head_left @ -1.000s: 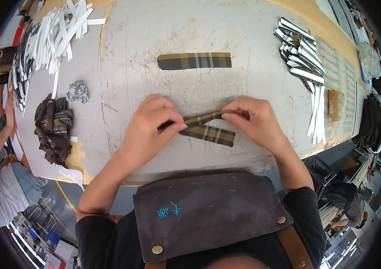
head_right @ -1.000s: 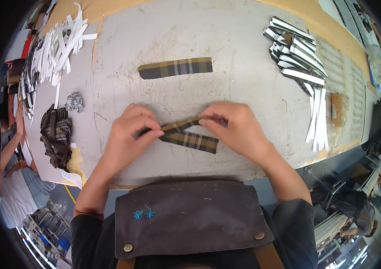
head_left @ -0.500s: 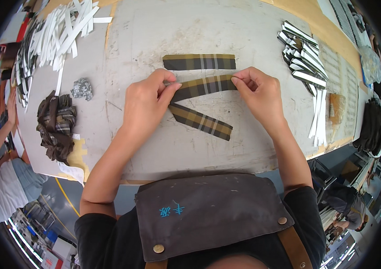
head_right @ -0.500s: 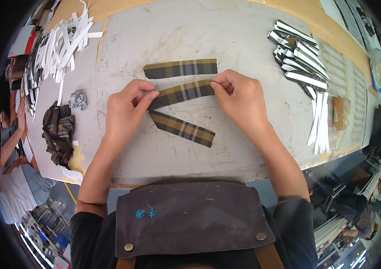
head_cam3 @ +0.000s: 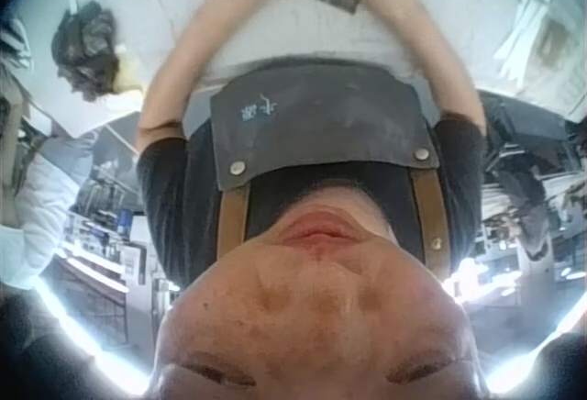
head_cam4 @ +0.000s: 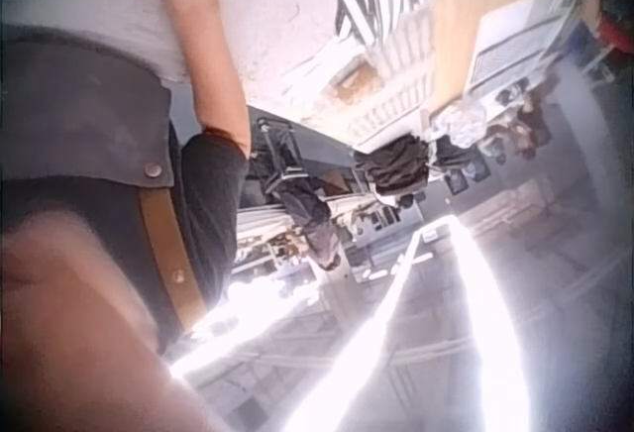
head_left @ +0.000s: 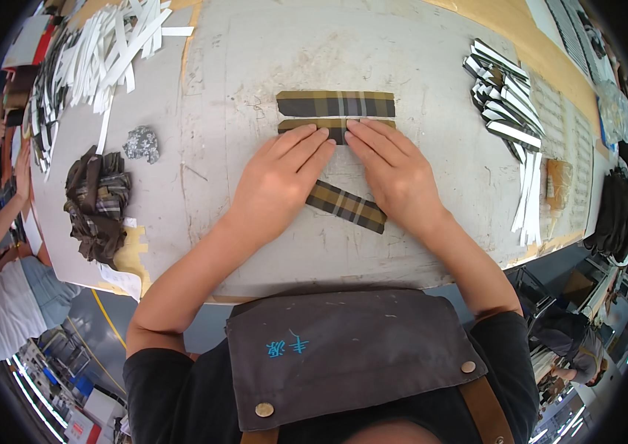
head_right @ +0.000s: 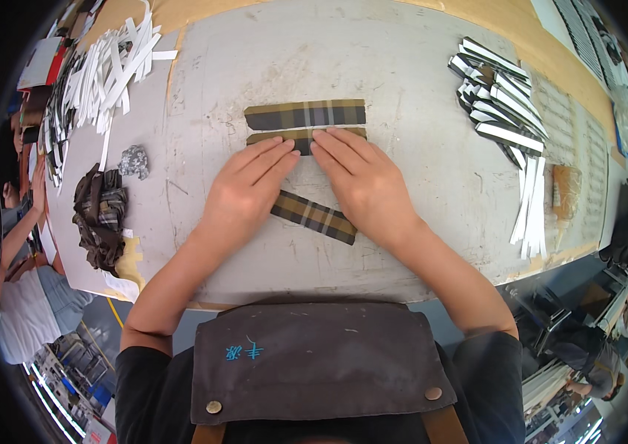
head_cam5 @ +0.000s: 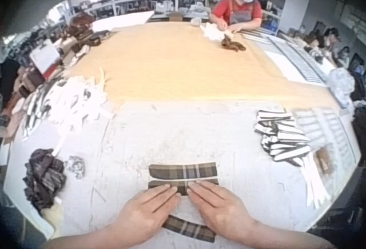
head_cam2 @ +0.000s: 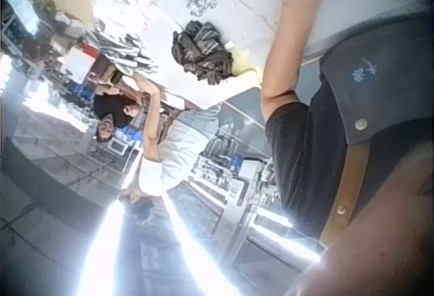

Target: Applying adhesive and internal lining strips to plaid fabric components at a workshop table.

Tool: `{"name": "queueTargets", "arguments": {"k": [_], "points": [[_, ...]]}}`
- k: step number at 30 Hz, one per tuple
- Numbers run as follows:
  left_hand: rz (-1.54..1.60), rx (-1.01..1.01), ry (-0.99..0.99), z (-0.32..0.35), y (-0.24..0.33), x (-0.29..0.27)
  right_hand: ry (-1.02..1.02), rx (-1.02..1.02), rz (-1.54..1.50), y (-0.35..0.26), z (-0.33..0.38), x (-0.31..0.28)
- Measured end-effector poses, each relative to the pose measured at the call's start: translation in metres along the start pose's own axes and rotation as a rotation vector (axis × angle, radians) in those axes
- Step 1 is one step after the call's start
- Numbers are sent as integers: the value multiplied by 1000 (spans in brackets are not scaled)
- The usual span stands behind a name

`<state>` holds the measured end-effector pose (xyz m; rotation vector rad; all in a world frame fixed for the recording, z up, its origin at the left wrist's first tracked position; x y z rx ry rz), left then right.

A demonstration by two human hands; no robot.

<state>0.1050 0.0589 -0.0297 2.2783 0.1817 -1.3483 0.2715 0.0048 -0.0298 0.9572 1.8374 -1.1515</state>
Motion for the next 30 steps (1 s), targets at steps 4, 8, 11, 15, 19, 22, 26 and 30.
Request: {"name": "queueTargets", "arguments": {"k": [4,8,11,15,19,22,26,30], "points": [[-58,-142,-29,13,5,-10,-75,46,24,1,10,-13],[-52,-147,-25,19,0,-11,-93,37,54,8,16,-16],[50,-172,4,20,-3,-20,-65,16,29,6,19,-16],[86,-299,-159,31,4,-26,-39,114,-144,-22,30,-18],[234,-329,-133,34,3,-22,-95,203,-271,-31,33,-8],[487,-401,-41,33,4,-22,-73,220,-322,-28,31,-12],[682,-581,-30,29,3,-22,-137,528,-776,-17,34,-15],[695,-679,-170,21,2,-22,-18,694,-1066,-5,35,-15]]}}
Point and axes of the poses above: each hand's wrist, its own z-axis away from the middle knuckle, its own x-axis out of the palm, y = z × x, the point moved 4 cm from there along -z, towards the middle knuckle, and after that the axes turned 2 degrees about x, right-handed, at the moved point
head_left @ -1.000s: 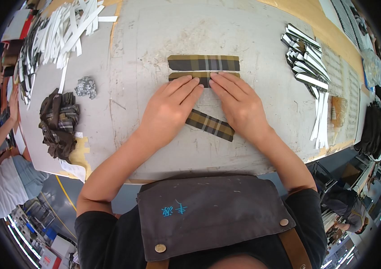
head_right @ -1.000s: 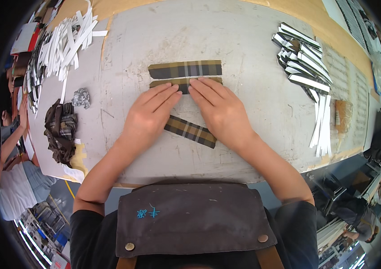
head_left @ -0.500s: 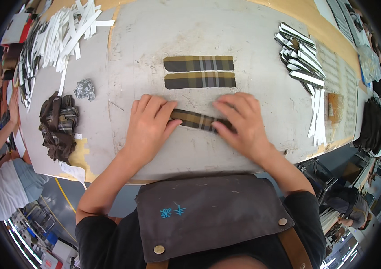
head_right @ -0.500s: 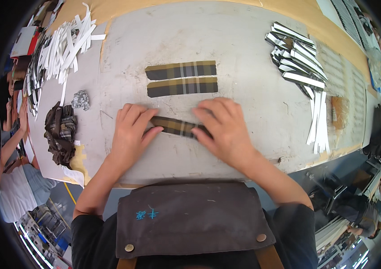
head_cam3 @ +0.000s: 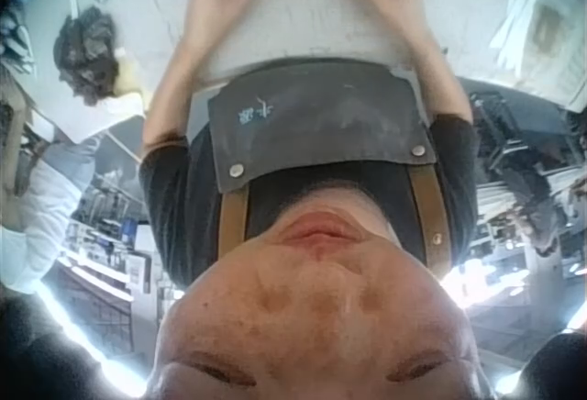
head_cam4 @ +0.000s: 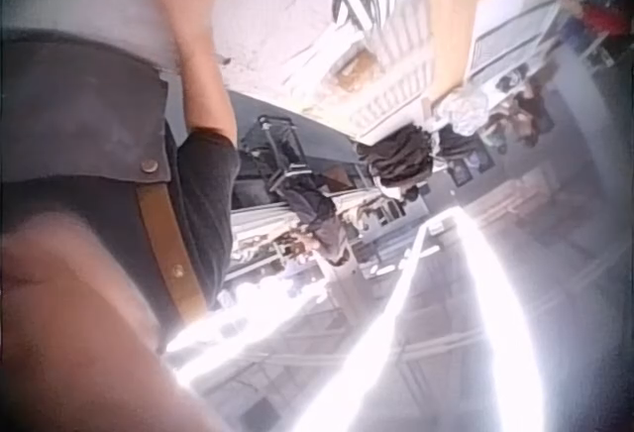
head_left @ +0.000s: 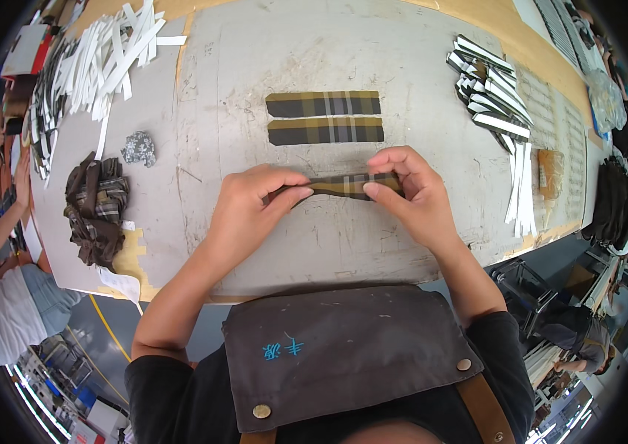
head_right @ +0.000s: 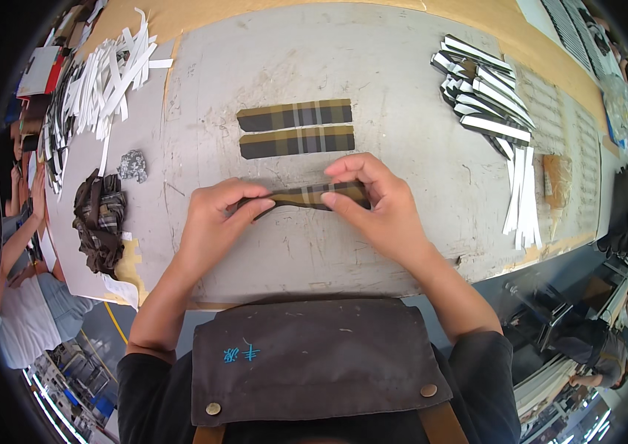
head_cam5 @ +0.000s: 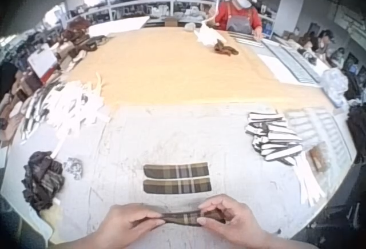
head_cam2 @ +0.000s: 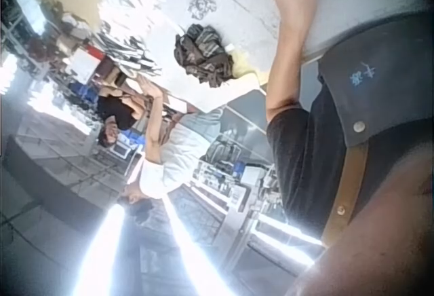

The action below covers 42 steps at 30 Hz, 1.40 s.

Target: Applying adhesive and internal lining strips to plaid fabric components at a workshop table.

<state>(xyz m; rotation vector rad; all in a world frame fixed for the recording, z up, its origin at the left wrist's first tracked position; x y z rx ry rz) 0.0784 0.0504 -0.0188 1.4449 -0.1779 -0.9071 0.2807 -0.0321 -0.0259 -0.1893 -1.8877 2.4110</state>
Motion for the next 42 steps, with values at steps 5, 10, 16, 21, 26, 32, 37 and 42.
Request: {"name": "queueTargets", "arguments": {"k": [5,10,16,21,26,32,37,42], "points": [[-185,135,122,-7,-2,1,45,-29,424,-4,-8,-9],[-488,355,254,-10,-8,8,184,-451,814,2,-11,-1],[-592,720,112,16,0,24,27,-631,946,2,7,13],[-736,536,118,34,3,21,-51,-557,1060,0,23,-1],[-691,558,121,30,-3,17,-103,-528,1106,0,22,-5],[-656,544,127,-8,9,13,-38,-528,1109,-17,-14,13],[-791,434,140,-37,0,34,-4,-477,1317,7,-57,22],[-953,246,101,-24,-22,14,-31,-446,1335,6,-48,9]]}}
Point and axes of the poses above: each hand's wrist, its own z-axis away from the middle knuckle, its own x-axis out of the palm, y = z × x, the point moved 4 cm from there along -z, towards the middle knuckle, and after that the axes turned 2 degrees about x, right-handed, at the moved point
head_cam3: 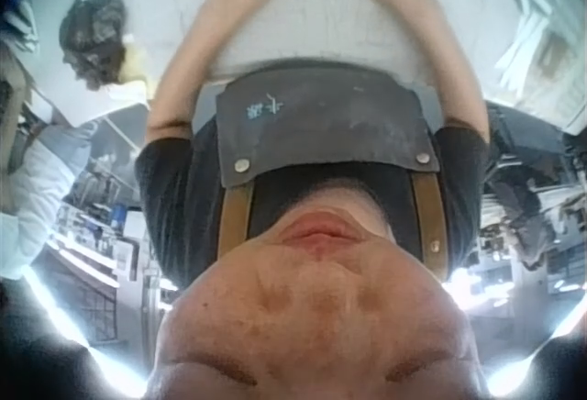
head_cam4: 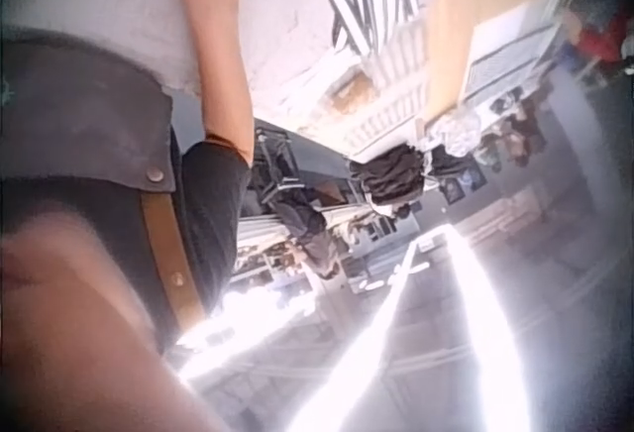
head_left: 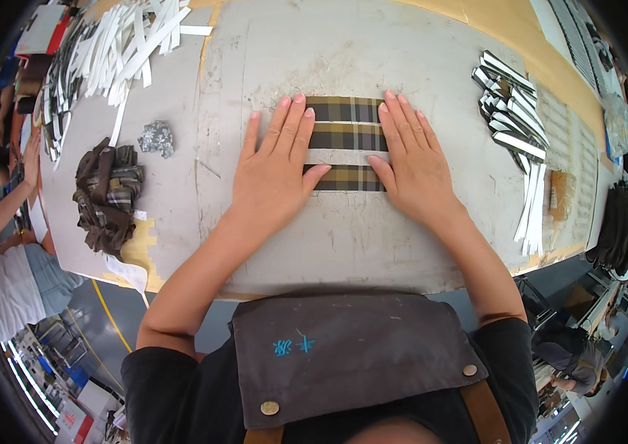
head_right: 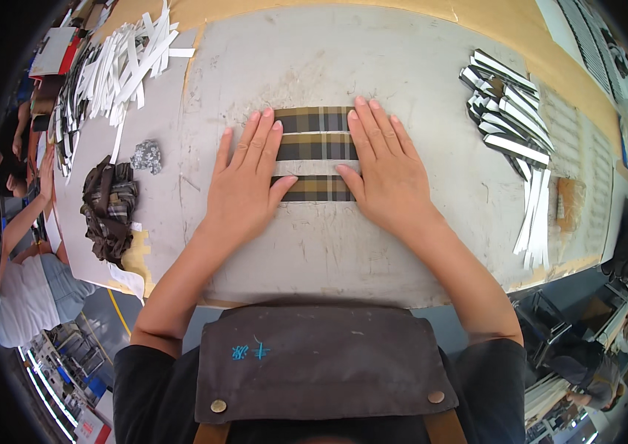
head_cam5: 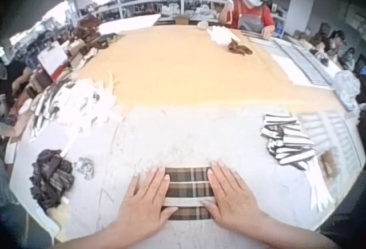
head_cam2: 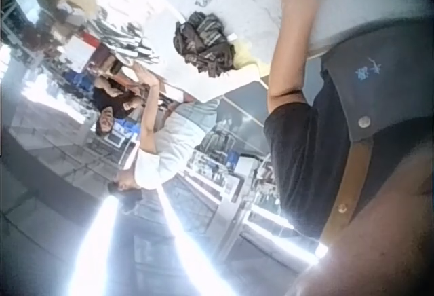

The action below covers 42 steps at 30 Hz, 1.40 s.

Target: Applying adhesive and internal lining strips to plaid fabric components at a workshop table.

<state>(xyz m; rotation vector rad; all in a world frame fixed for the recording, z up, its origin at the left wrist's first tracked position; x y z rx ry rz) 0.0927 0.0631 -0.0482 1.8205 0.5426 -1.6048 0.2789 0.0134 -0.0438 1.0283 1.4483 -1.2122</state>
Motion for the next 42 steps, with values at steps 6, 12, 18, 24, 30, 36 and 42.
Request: {"name": "queueTargets", "arguments": {"k": [6,12,18,24,30,36,42], "points": [[-9,4,22,0,0,-3,4,28,63,1,3,-4],[-69,-217,67,16,-26,-5,-16,154,95,15,23,-11],[0,-194,245,25,-38,-31,303,259,183,112,66,-53],[263,91,315,15,6,-32,347,615,603,268,181,-101],[104,104,297,-9,20,-22,28,1026,331,317,224,-95],[64,99,274,-13,16,-12,222,936,197,311,222,-97],[48,139,297,-18,15,-12,544,997,189,247,189,-157]]}}
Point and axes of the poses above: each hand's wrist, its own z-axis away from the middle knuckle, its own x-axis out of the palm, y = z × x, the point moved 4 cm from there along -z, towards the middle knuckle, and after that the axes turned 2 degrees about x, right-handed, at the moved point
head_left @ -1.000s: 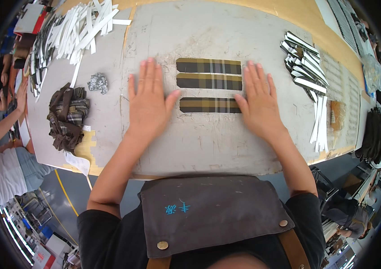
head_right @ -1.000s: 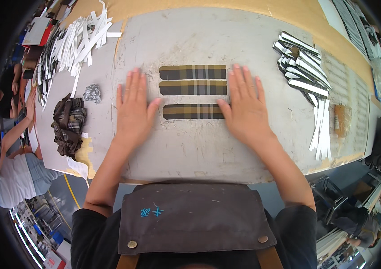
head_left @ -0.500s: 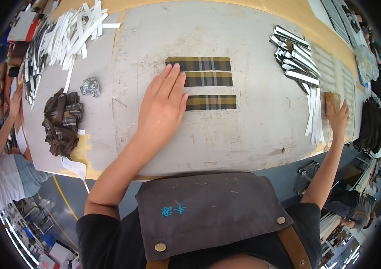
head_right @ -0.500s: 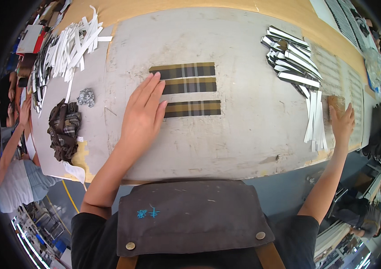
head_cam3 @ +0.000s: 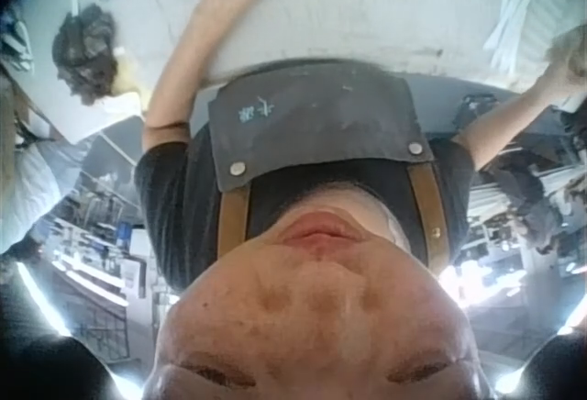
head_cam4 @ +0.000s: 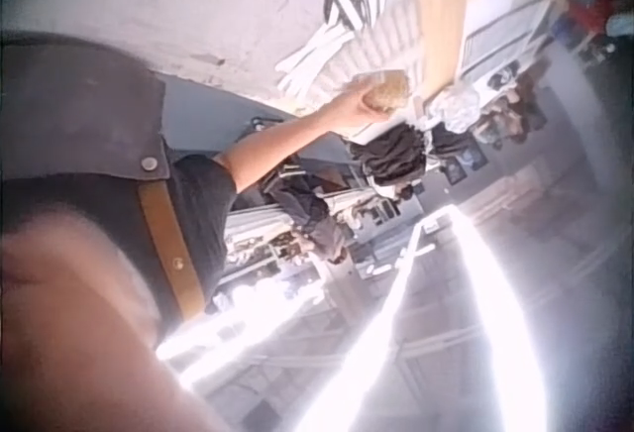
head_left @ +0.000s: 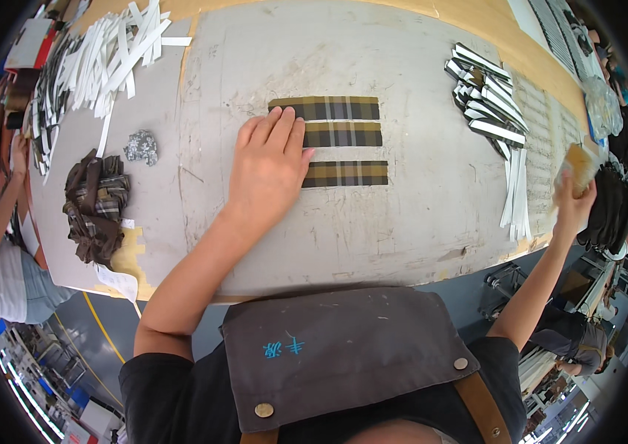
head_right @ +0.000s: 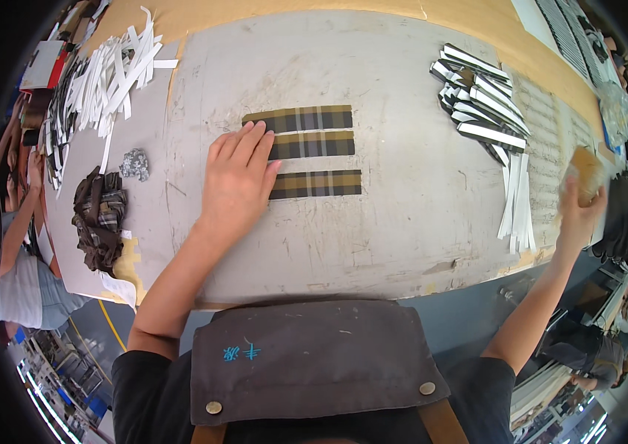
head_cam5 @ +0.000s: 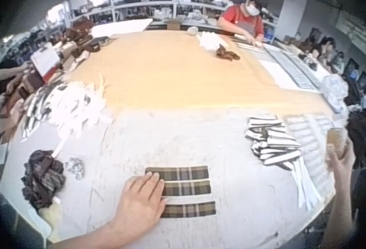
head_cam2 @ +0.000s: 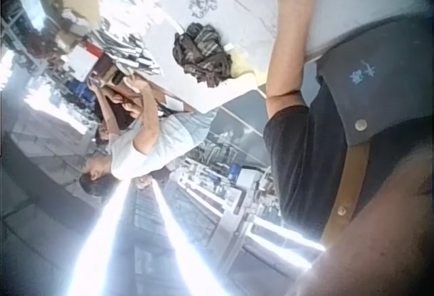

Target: Applying adhesive and internal lining strips to plaid fabric components at a workshop table.

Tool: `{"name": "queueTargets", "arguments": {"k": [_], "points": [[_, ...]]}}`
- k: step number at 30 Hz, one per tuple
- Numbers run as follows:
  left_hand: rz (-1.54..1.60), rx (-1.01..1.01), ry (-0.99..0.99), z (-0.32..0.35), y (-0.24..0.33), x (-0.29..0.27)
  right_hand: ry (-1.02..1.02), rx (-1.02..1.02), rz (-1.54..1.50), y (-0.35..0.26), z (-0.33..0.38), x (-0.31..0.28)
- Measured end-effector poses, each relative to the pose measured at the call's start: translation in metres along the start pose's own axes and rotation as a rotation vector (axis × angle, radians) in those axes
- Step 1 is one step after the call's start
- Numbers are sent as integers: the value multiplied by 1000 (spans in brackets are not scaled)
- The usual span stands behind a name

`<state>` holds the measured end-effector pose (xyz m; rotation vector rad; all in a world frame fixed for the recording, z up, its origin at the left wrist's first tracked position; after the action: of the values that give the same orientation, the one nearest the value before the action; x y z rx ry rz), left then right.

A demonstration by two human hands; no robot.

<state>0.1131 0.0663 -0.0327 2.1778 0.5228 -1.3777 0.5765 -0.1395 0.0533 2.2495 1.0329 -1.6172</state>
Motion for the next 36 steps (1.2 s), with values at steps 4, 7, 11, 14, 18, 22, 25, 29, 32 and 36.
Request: {"name": "queueTargets", "arguments": {"k": [4,7,11,14,18,22,25,29,32,36], "points": [[102,-22,5,-4,-6,-9,-231,198,-1362,-54,18,-3],[145,-75,59,2,-13,-11,-587,344,-1931,-113,46,34],[263,7,36,27,24,-20,-699,448,-1999,-190,102,53],[287,18,-38,45,50,-23,-834,416,-1938,-239,131,54],[240,-28,-120,52,61,-15,-866,159,-1695,-271,152,62],[175,-24,-151,52,67,-9,-774,-78,-1453,-293,169,52],[169,-30,-129,52,68,-8,-852,-174,-1318,-303,177,48],[166,-14,-133,52,69,-8,-865,-173,-1208,-312,182,47],[154,-2,-130,52,69,-7,-880,-203,-1153,-315,184,46],[139,15,-139,52,69,-7,-861,-287,-1132,-317,184,46]]}}
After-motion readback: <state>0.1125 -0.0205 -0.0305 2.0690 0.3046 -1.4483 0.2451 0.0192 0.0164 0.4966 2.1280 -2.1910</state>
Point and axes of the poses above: each hand's wrist, its own z-axis away from the middle knuckle, its own x-axis out of the palm, y = z × x, the point moved 4 cm from there along -z, towards the middle knuckle, and after that the axes turned 2 degrees about x, right-handed, at the moved point
